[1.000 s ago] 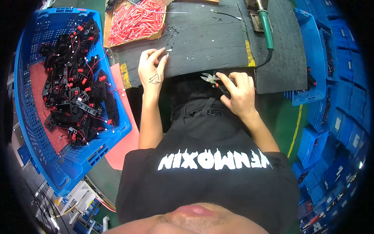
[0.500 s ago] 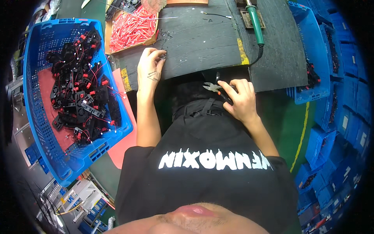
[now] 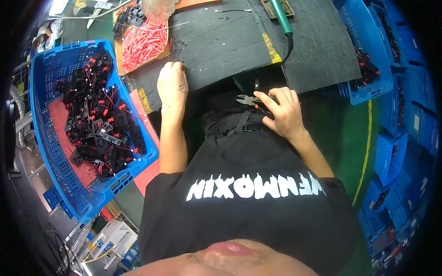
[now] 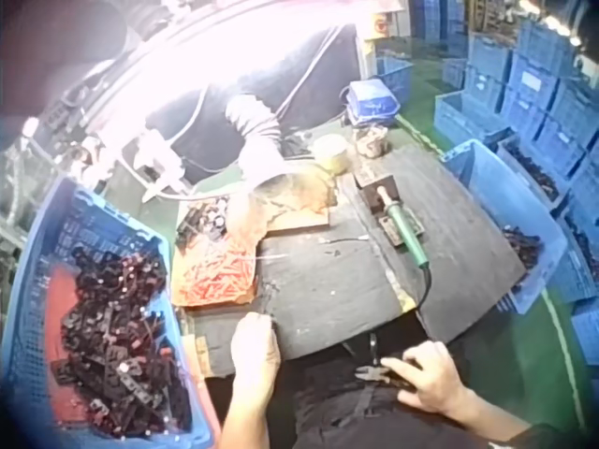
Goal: Manually assembling and preparing electronic components by stripping and cutting wires on small cooling fans.
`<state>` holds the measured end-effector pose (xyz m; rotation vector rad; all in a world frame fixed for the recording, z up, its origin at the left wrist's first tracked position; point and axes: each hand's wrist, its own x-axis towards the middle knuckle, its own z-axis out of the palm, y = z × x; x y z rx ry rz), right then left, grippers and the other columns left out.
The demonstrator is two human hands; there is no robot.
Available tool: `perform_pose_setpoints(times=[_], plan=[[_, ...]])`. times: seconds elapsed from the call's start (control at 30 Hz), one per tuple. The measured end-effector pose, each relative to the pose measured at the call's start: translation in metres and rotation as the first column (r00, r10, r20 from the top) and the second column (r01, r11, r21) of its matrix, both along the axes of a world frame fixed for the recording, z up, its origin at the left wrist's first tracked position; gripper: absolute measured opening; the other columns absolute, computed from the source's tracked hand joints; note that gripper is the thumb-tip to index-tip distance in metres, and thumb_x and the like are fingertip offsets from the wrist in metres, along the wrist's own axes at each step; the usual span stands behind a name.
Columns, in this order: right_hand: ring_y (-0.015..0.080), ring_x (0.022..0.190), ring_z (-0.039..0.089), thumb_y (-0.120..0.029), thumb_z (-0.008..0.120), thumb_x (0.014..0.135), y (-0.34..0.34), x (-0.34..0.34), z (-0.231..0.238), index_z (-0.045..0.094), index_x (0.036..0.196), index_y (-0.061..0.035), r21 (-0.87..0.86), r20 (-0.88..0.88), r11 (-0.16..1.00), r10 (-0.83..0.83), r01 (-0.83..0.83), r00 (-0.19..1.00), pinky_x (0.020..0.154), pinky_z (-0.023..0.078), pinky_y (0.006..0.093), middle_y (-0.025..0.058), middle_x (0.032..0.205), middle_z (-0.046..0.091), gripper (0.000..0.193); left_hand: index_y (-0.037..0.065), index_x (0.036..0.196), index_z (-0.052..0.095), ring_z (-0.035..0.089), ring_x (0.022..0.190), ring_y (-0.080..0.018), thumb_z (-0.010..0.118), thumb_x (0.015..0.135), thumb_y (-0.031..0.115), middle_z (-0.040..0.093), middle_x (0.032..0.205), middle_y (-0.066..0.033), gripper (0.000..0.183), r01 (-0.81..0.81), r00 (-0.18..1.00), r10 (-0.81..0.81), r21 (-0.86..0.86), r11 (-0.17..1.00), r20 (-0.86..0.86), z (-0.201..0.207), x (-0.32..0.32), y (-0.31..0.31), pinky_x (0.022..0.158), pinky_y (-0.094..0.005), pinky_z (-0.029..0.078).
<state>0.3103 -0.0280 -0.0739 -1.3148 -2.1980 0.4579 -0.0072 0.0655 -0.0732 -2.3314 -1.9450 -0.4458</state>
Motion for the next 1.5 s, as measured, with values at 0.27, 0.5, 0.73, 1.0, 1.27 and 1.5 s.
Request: perform_pose_setpoints(times=[0.27, 0.5, 0.73, 1.0, 1.27, 1.5], plan=[[0.0249, 0.095, 0.057, -0.013, 0.079, 0.060, -0.011, 0.007, 0.004, 0.072, 0.123, -0.0126, 0.017, -0.028, 0.998, -0.056, 0.056, 0.998, 0.081, 0.043, 0.0388, 0.0068, 0.102, 0.059, 0.063, 0.002, 0.087, 0.056, 0.060, 0.083, -0.0398, 0.067, 0.078, 0.003, 0.056, 0.087, -0.0191, 0.015, 0.063, 0.998, -0.063, 0.002, 0.998, 0.005, 0.000, -0.004, 0.006, 0.075, -0.0485, 0.052], [0.0255, 0.095, 0.057, -0.013, 0.079, 0.061, -0.016, 0.012, 0.003, 0.071, 0.123, -0.0123, 0.014, -0.047, 0.996, -0.083, 0.084, 0.995, 0.081, 0.043, 0.0391, 0.0071, 0.102, 0.059, 0.062, 0.002, 0.092, 0.062, 0.064, 0.080, -0.0387, 0.067, 0.078, 0.002, 0.061, 0.085, -0.0195, 0.015, 0.002, 0.994, -0.005, 0.021, 1.000, 0.108, -0.008, -0.013, 0.007, 0.074, -0.0456, 0.053], [0.0259, 0.096, 0.057, -0.012, 0.078, 0.062, -0.020, 0.011, 0.005, 0.071, 0.123, -0.0121, -0.004, -0.069, 0.996, -0.090, 0.090, 0.994, 0.081, 0.043, 0.0391, 0.0074, 0.103, 0.059, 0.062, -0.001, 0.106, 0.068, 0.066, 0.079, -0.0133, 0.073, 0.089, -0.002, 0.067, 0.093, -0.0036, 0.018, 0.013, 0.329, 0.355, -0.380, 0.925, 0.875, -0.002, -0.068, 0.004, 0.074, -0.0286, 0.060], [0.0260, 0.096, 0.057, -0.012, 0.077, 0.062, -0.022, 0.013, 0.003, 0.071, 0.123, -0.0112, -0.021, -0.066, 0.995, -0.104, 0.103, 0.992, 0.081, 0.043, 0.0391, 0.0076, 0.103, 0.059, 0.061, 0.001, 0.107, 0.068, 0.069, 0.080, -0.0161, 0.072, 0.091, -0.003, 0.069, 0.096, -0.0068, 0.018, 0.091, -0.050, 0.398, -0.392, 0.915, 0.916, 0.001, -0.074, -0.009, 0.072, -0.0308, 0.061], [0.0266, 0.093, 0.056, -0.013, 0.075, 0.063, -0.011, 0.016, 0.016, 0.071, 0.122, -0.0111, 0.014, -0.117, 0.990, -0.141, 0.144, 0.983, 0.080, 0.043, 0.0394, 0.0077, 0.102, 0.057, 0.059, 0.000, 0.107, 0.068, 0.069, 0.081, -0.0172, 0.070, 0.090, -0.006, 0.070, 0.099, -0.0086, 0.019, 0.277, 0.030, 0.256, -0.254, 0.927, 0.966, 0.080, -0.017, 0.029, 0.075, -0.0317, 0.060], [0.0267, 0.090, 0.056, -0.011, 0.072, 0.062, -0.016, 0.039, 0.023, 0.071, 0.122, -0.0109, 0.024, -0.131, 0.960, -0.273, 0.279, 0.953, 0.079, 0.042, 0.0395, 0.0072, 0.098, 0.056, 0.061, -0.003, 0.103, 0.071, 0.068, 0.079, -0.0170, 0.069, 0.089, 0.003, 0.071, 0.088, -0.0077, 0.015, 0.519, 0.586, -0.347, -0.010, 0.855, 0.732, 0.200, 0.099, 0.176, 0.078, -0.0285, 0.053]])
